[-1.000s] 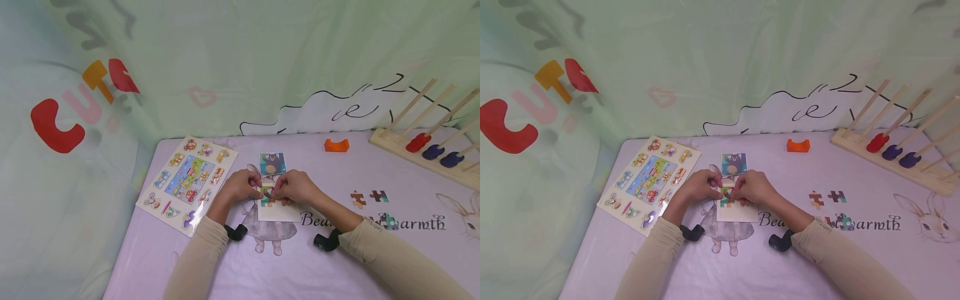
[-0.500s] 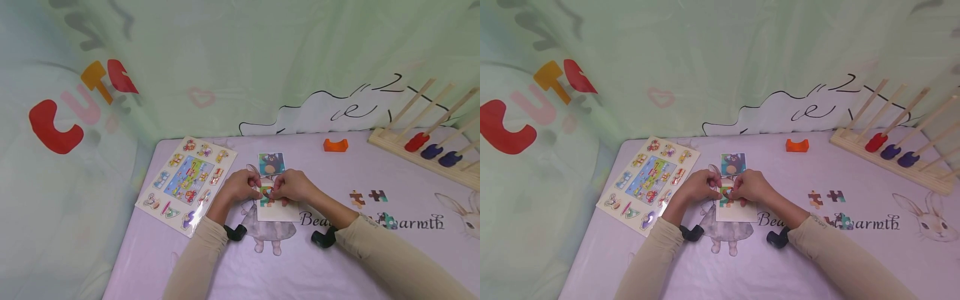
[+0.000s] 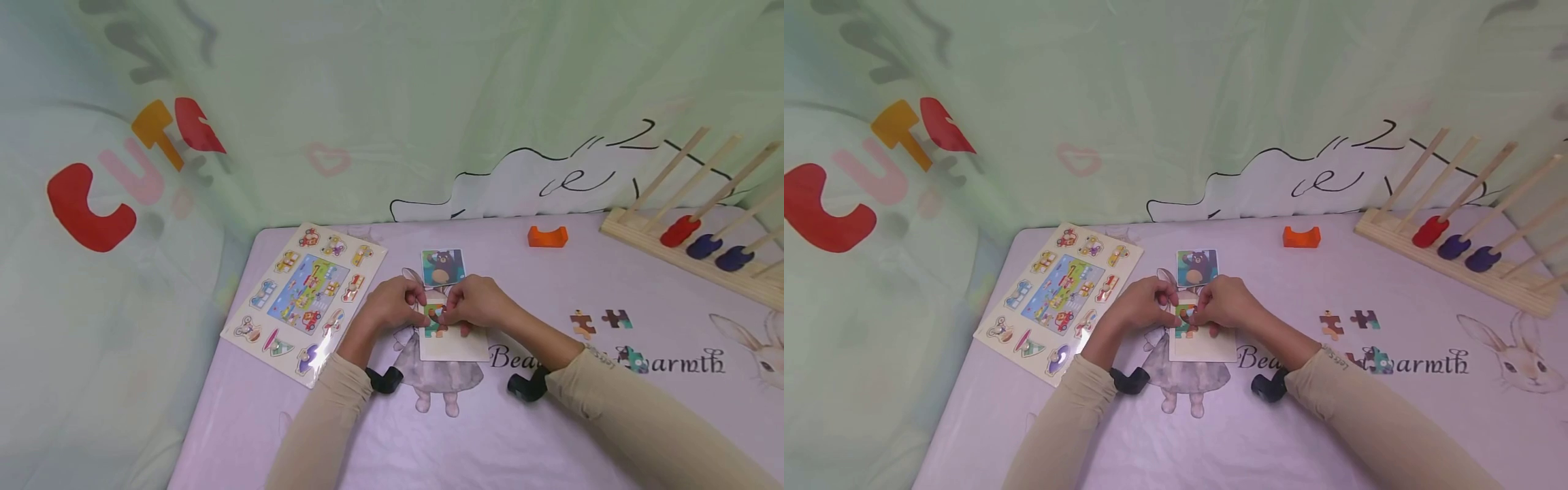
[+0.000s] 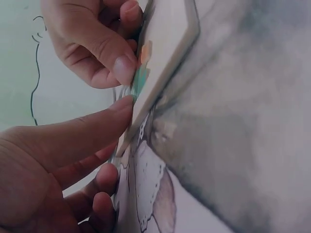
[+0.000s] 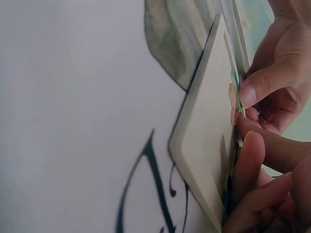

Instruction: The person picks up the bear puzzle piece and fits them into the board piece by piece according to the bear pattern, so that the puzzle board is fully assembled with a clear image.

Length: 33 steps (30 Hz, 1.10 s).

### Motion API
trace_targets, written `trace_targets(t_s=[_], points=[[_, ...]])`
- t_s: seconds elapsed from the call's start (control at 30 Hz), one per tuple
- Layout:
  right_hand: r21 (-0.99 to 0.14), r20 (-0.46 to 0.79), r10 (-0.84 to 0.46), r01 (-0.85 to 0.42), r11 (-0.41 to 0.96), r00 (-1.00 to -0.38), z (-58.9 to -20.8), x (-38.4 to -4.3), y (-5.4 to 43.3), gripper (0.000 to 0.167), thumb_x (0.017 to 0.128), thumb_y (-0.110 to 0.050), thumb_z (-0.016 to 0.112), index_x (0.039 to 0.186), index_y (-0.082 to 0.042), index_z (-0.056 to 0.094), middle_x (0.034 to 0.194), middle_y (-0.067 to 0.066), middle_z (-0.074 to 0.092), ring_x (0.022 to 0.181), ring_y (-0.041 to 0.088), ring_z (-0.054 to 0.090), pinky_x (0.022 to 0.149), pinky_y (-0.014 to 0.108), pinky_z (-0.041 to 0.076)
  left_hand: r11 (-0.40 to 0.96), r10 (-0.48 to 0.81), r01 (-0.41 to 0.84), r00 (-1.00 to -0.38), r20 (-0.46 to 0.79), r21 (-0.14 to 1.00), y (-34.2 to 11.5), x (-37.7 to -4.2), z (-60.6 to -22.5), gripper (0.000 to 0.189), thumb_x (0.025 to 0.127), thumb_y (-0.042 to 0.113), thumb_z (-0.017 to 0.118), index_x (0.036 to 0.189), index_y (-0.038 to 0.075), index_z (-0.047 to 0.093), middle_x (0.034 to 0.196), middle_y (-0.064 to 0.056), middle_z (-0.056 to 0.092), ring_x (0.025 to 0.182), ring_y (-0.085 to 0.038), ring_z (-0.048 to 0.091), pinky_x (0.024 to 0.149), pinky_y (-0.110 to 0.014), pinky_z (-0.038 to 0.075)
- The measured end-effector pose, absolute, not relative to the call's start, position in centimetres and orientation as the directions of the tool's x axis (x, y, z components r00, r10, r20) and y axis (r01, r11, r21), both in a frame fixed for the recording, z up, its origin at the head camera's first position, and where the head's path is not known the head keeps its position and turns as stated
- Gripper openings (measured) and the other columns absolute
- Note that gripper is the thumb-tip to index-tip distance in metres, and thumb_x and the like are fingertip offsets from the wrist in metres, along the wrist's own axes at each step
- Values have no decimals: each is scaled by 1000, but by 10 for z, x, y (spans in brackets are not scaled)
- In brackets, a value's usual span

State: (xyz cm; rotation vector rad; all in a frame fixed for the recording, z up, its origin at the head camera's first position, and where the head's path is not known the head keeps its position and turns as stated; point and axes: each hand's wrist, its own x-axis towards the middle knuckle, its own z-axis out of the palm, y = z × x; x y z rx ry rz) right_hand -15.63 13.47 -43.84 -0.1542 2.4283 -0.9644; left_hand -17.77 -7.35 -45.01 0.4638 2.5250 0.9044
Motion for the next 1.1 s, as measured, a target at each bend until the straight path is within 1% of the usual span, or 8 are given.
trace_targets(t_s=[0.2,0.4,0.67,0.73,0.93,1.1], points=[[-660,-406,-290,59,749,-866,-438,-158,133,23,85,-28,84,77,-12,69,57,2,63,52,17,65,57,28,40,741,446,181,-853,-272,646,-74,-178,-449,29,72,25,92,88,22,68,77,7,50,74,-12,48,66,-28,35],[-658,-396,-293,46,752,-870,-436,-158,132,23,84,-26,84,76,-11,68,56,2,62,50,16,64,54,27,39,758,458,215,-848,-268,615,-72,-177,-449,35,69,30,95,89,23,66,82,5,53,79,-14,50,68,-31,35],[-654,-406,-301,45,755,-863,-437,-160,134,24,85,-28,83,76,-11,68,56,2,62,51,16,65,56,28,38,767,455,213,-846,-278,606,-72,-176,-448,36,70,29,94,91,23,66,85,3,54,79,-15,50,70,-34,35],[-653,-406,-302,43,756,-862,-437,-160,135,25,85,-28,84,75,-11,68,55,2,62,51,17,65,56,28,38,765,460,215,-842,-281,607,-72,-176,-447,37,70,30,95,92,23,66,86,3,54,80,-15,51,70,-34,35],[-646,-406,-299,40,762,-863,-437,-159,134,25,85,-28,83,74,-12,68,54,2,62,51,17,65,54,27,37,769,465,234,-843,-271,594,-72,-175,-449,45,65,34,98,93,25,64,87,3,53,83,-16,52,72,-37,35],[-653,-401,-304,37,756,-864,-436,-157,133,25,85,-27,83,74,-11,67,54,3,62,50,18,65,52,26,38,791,450,238,-851,-272,564,-71,-173,-447,45,65,36,97,91,26,63,87,3,53,84,-16,52,74,-40,35]])
